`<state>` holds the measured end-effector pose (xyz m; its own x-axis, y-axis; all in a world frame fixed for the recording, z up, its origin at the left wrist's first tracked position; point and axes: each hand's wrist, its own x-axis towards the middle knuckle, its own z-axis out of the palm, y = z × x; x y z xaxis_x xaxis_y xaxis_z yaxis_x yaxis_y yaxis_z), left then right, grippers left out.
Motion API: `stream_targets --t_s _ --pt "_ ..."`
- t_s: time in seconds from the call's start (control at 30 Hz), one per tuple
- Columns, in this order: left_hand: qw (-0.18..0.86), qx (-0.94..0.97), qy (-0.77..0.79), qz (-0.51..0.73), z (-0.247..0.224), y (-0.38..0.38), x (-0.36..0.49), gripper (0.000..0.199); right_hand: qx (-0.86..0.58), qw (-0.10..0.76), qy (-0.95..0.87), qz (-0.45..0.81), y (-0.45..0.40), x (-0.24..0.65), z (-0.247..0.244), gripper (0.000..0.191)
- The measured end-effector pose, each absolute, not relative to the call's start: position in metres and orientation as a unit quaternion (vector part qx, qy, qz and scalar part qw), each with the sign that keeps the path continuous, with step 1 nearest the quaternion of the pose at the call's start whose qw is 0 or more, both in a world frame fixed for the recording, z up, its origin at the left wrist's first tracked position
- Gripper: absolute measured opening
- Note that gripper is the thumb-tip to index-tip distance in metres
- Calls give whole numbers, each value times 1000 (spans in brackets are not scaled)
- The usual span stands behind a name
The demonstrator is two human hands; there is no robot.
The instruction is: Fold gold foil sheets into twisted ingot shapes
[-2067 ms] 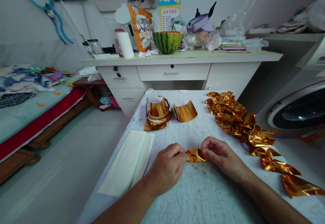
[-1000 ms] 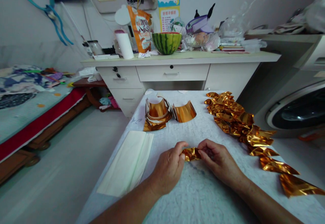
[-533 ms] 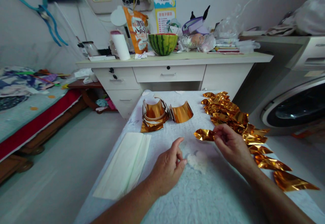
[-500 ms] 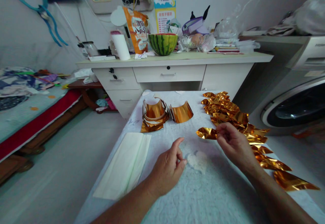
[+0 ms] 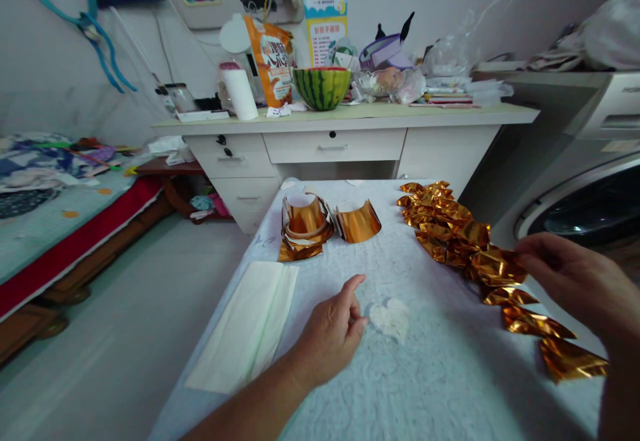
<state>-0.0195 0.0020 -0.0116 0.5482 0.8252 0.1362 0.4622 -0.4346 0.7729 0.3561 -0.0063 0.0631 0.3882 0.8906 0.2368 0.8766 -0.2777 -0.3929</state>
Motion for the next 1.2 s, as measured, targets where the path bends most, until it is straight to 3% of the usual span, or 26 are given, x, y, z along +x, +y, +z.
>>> stream_targets --t_s 0.23,0.57,0.77,1.2 --pt "343 811 402 250 -11 3 -19 63 -824 198 -531 5 -6 360 65 12" --pt "344 810 408 242 -11 3 -20 61 -822 230 -521 18 -2 341 64 10" --pt "342 814 403 241 -13 3 -20 62 -830 196 -522 -5 2 330 66 3" --pt "331 820 405 231 -9 3 -19 56 -847 143 -508 -64 6 325 54 15"
